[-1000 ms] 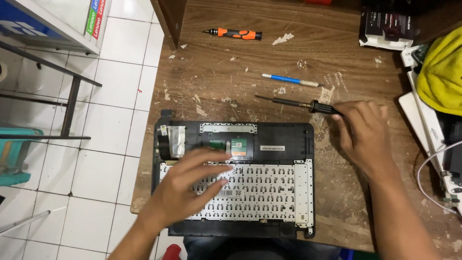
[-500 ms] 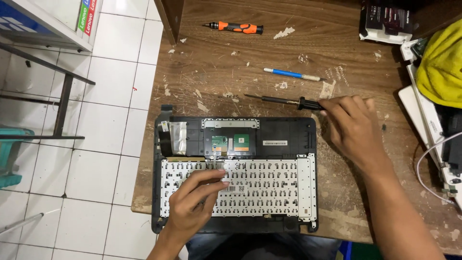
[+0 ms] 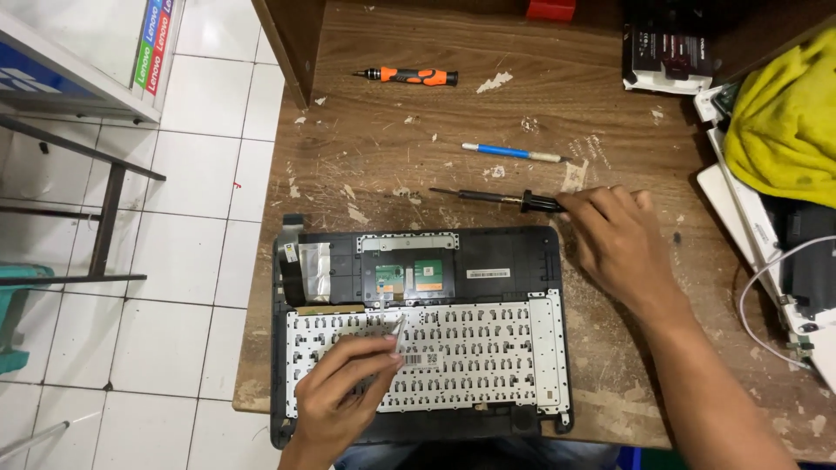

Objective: Securing a replacement keyboard into a laptop top case by melting plastic rivets with a soldering iron.

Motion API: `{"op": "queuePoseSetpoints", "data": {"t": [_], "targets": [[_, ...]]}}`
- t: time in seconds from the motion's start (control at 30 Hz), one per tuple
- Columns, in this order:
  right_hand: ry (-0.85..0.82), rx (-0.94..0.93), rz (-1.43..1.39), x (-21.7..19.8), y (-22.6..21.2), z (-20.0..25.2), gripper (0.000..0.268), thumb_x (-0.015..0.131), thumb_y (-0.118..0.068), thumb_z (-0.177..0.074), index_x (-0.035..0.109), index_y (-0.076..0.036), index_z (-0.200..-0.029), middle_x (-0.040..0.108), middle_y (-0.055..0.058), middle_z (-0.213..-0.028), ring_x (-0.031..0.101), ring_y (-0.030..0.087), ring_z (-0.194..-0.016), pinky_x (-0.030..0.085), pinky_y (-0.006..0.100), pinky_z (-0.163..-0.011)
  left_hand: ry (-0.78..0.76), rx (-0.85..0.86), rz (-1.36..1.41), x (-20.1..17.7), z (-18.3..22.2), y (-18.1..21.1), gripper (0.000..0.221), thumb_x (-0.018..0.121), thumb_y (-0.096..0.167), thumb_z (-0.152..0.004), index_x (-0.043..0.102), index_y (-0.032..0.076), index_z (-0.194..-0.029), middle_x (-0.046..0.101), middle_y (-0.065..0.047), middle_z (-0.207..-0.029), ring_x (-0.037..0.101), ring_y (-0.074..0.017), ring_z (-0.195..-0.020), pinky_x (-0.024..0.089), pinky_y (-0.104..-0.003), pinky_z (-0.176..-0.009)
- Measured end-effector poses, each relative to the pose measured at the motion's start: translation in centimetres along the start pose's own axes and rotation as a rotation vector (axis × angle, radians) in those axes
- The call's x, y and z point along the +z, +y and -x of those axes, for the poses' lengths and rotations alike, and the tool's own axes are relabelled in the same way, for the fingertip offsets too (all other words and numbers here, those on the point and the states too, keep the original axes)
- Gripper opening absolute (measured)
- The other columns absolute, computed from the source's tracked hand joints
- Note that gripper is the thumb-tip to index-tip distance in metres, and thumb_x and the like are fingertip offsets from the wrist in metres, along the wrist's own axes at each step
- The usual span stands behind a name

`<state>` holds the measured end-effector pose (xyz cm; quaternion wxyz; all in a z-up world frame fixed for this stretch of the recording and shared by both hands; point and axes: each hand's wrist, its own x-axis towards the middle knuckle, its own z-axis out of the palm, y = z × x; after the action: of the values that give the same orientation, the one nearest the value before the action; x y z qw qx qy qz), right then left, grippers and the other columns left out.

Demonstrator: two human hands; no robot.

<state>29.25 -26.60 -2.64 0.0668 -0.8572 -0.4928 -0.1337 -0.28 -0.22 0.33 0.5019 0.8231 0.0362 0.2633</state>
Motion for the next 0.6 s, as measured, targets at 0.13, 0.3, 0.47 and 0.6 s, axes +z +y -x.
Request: {"op": "queuePoseSetpoints", "data": {"t": [0.13,0.3,0.47,0.6], "targets": [[-0.004,0.007,-0.02,-0.4,-0.3,-0.3,0.033,0.064,-0.027,-0.104,0.063,-0.014,-0.135,0.062,0.003,-0.111,0.053,0.018,-0.091,0.037,0.034,-0.08,0.001,0.011,-0.021,0.1,0.2,-0.2,0.017,0.08,-0.001,-0.083,0.076,0.003,-0.098,0.075,-0.013,-0.104,0.078,-0.0241,-0.092,0.067,-0.031,-0.085],[0.01,0.013,-0.029,-0.2,-0.5,-0.4,0.031,0.066,-0.026,-0.104,0.064,-0.015,-0.133,0.061,0.0,-0.11,0.054,0.017,-0.094,0.038,0.032,-0.081,0.011,0.028,-0.035,0.0,0.4,-0.3,0.021,0.082,-0.001,-0.081,0.075,0.005,-0.099,0.075,-0.012,-0.103,0.077,-0.0235,-0.092,0.064,-0.033,-0.085],[0.014,0.025,-0.026,-0.9,-0.5,-0.5,0.028,0.062,-0.016,-0.104,0.064,-0.013,-0.132,0.061,0.0,-0.108,0.054,0.017,-0.093,0.036,0.032,-0.08,0.008,0.03,-0.027,0.0,0.4,0.0,0.017,0.081,-0.002,-0.081,0.076,0.003,-0.097,0.075,-0.012,-0.1,0.076,-0.0232,-0.091,0.064,-0.033,-0.083],[0.059,0.018,-0.111,-1.3,0.2,0.1,0.03,0.064,-0.014,-0.105,0.065,-0.012,-0.135,0.065,0.003,-0.113,0.055,0.021,-0.101,0.035,0.034,-0.087,-0.023,0.076,-0.043,0.2,1.0,0.4,0.013,0.08,-0.002,-0.083,0.076,0.001,-0.095,0.073,-0.012,-0.091,0.071,-0.0238,-0.081,0.062,-0.033,-0.075]]}}
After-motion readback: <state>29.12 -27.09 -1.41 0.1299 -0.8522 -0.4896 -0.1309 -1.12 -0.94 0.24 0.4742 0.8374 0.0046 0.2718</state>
